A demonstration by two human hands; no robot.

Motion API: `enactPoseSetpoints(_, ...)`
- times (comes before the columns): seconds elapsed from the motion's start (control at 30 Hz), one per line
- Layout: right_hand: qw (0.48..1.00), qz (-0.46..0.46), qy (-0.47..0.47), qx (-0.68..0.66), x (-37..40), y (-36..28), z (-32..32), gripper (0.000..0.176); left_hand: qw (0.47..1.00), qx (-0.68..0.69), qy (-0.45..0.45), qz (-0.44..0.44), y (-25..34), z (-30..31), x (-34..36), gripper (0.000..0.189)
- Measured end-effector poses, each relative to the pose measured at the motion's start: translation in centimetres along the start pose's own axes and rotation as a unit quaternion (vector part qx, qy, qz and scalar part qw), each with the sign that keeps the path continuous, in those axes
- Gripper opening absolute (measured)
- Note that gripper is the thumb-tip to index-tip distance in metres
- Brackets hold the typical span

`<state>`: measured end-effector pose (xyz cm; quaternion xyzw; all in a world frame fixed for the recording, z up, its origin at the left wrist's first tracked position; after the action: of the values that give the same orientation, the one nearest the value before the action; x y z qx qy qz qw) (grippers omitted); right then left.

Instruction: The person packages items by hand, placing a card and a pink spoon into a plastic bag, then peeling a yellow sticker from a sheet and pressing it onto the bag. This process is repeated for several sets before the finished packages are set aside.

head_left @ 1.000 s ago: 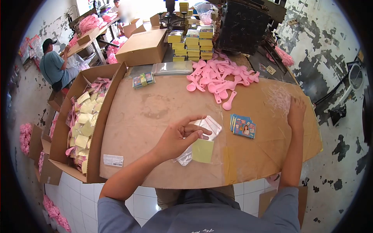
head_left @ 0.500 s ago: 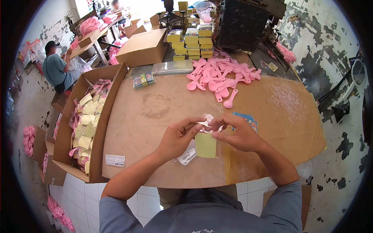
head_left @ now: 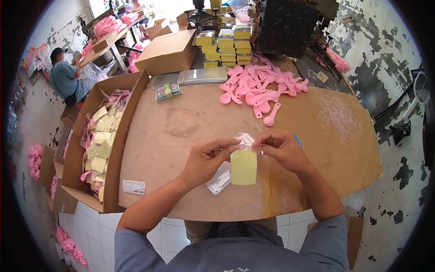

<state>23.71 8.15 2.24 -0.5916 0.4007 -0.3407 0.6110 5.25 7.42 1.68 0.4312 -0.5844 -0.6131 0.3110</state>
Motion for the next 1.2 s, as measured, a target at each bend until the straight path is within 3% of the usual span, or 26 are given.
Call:
enactPoseSetpoints(0.2, 0.996, 0.033, -0.018, 0.085, 0.2, -0.7, 0.5, 0.017, 0.998, -0.021, -0.04, -0.046, -0.1, -0.2, -0.2, 0.022)
enactPoseSetpoints(0.4, 0.998, 0.023, -0.029, 0.054, 0.1, -1.0, 0.5, 0.015, 0.998, 0.049, -0.032, 0.026, -0.9, 0.0, -0.3, 0.024)
enactPoseSetpoints(0.5, 0.996, 0.023, -0.004, 0.091, 0.2, -0.5, 0.3, 0.013, 0.999, 0.035, -0.015, 0.014, -0.8, -0.3, -0.3, 0.025)
enactPoseSetpoints(0.6, 0.991, 0.031, -0.003, 0.129, 0.1, -0.4, 0.3, 0.013, 0.998, 0.026, -0.031, 0.057, -1.7, -0.4, -0.3, 0.025)
enactPoseSetpoints(0.8, 0.997, 0.031, -0.005, 0.074, 0.1, -0.2, -0.1, 0.037, 0.998, 0.006, -0.009, 0.055, -1.6, 0.2, -0.4, 0.027)
enactPoseSetpoints(0.9, 0.991, 0.002, -0.054, 0.119, 0.4, -0.4, -1.3, 0.045, 0.999, 0.013, -0.005, 0.047, -1.5, 0.5, -0.5, 0.03)
enactPoseSetpoints(1.1, 0.995, 0.022, -0.049, 0.082, 0.3, -1.0, -1.3, 0.046, 0.998, 0.035, 0.032, -0.033, 0.9, 0.0, -0.7, 0.039)
enactPoseSetpoints(1.2, 0.999, 0.036, -0.021, 0.035, 0.3, -1.2, -0.8, 0.039, 0.992, -0.046, -0.085, 0.085, -1.9, 0.3, -0.7, 0.038)
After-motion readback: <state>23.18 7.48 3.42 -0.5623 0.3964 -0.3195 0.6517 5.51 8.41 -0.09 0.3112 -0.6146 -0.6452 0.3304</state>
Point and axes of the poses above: each hand's wrist, its own x-axis away from the middle knuckle, its own z-axis out of the back of the hand, y = z × x, the point moved 9 cm from there along -x, towards the middle knuckle, and after that the axes turned 2 degrees about -y, right-handed, at the moved point
